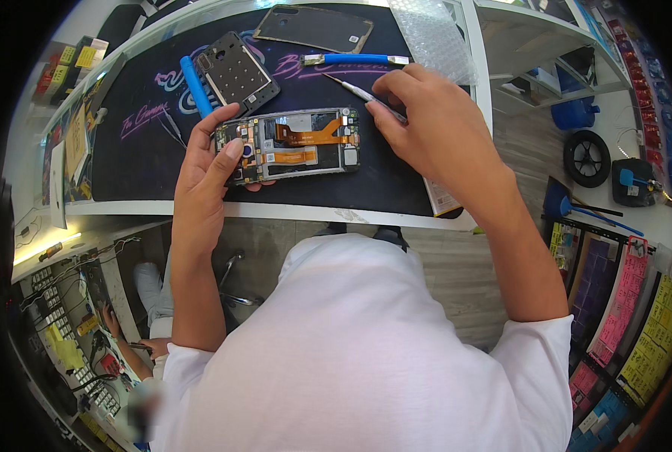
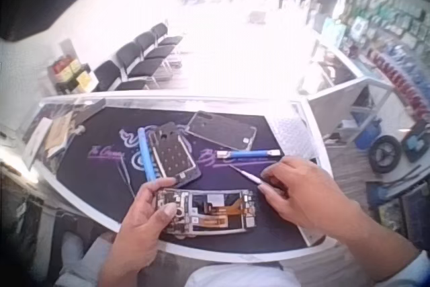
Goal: The person removes the battery from a disassembled smartphone, then reconnects several internal ribbon cables to the motherboard. The person places the battery back into the phone chassis and secures it.
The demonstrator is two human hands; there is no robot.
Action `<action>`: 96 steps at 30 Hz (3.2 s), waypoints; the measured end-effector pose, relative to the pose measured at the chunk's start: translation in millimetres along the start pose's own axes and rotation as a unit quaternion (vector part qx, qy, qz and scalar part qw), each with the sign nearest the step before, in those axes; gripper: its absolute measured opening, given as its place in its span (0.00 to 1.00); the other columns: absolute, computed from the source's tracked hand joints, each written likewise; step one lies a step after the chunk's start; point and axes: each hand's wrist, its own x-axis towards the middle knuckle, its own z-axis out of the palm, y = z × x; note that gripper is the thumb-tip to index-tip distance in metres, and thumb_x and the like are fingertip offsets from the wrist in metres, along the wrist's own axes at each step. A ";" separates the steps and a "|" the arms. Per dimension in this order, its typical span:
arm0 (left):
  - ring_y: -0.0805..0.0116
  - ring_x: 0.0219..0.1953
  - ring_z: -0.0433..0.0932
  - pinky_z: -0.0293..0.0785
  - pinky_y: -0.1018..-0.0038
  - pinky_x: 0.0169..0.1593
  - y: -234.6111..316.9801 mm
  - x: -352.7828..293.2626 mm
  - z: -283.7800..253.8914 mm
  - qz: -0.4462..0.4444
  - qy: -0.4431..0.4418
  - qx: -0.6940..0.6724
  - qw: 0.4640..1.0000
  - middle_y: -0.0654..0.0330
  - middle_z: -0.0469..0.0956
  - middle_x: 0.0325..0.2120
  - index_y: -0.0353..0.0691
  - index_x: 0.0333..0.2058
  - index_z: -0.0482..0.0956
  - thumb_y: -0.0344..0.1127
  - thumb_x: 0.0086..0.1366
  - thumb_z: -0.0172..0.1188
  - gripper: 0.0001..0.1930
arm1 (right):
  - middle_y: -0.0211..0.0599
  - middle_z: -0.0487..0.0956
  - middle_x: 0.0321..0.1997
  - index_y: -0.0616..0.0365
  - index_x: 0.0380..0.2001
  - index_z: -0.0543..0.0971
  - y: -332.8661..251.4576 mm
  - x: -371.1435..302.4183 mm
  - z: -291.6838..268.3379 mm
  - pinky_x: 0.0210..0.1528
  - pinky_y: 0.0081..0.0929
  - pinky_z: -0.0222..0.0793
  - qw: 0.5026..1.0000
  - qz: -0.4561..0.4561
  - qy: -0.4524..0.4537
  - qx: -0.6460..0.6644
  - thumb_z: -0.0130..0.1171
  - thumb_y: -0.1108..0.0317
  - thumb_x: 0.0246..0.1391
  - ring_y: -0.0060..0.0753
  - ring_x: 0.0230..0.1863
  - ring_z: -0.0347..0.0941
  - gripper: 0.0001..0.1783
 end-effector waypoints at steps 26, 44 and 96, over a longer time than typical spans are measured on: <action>0.75 0.42 0.72 0.73 0.74 0.51 27.5 17.9 10.4 -0.043 -0.042 0.414 0.908 0.67 0.77 0.42 0.41 0.61 0.84 0.44 0.76 0.71 0.21 | 0.46 0.82 0.65 0.50 0.80 0.68 -5.4 -20.0 23.6 0.71 0.46 0.75 0.976 -0.186 -0.076 0.084 0.82 0.63 0.53 0.52 0.67 0.75 0.53; 0.65 0.47 0.79 0.77 0.67 0.54 -9.8 14.3 6.5 0.331 0.003 0.524 0.785 0.64 0.83 0.51 0.45 0.54 0.88 0.33 0.66 0.77 0.17 | 0.42 0.83 0.62 0.51 0.79 0.70 1.6 -26.7 20.3 0.66 0.43 0.79 0.976 -0.198 -0.065 0.065 0.83 0.63 0.53 0.49 0.63 0.76 0.52; 0.62 0.64 0.83 0.73 0.55 0.70 -18.7 22.1 -31.0 0.404 -0.172 0.543 0.716 0.66 0.86 0.59 0.55 0.59 0.91 0.32 0.67 0.75 0.22 | 0.37 0.82 0.46 0.52 0.61 0.88 -20.8 -34.1 19.0 0.47 0.40 0.71 0.960 -0.259 -0.085 -0.064 0.70 0.71 0.63 0.40 0.44 0.76 0.22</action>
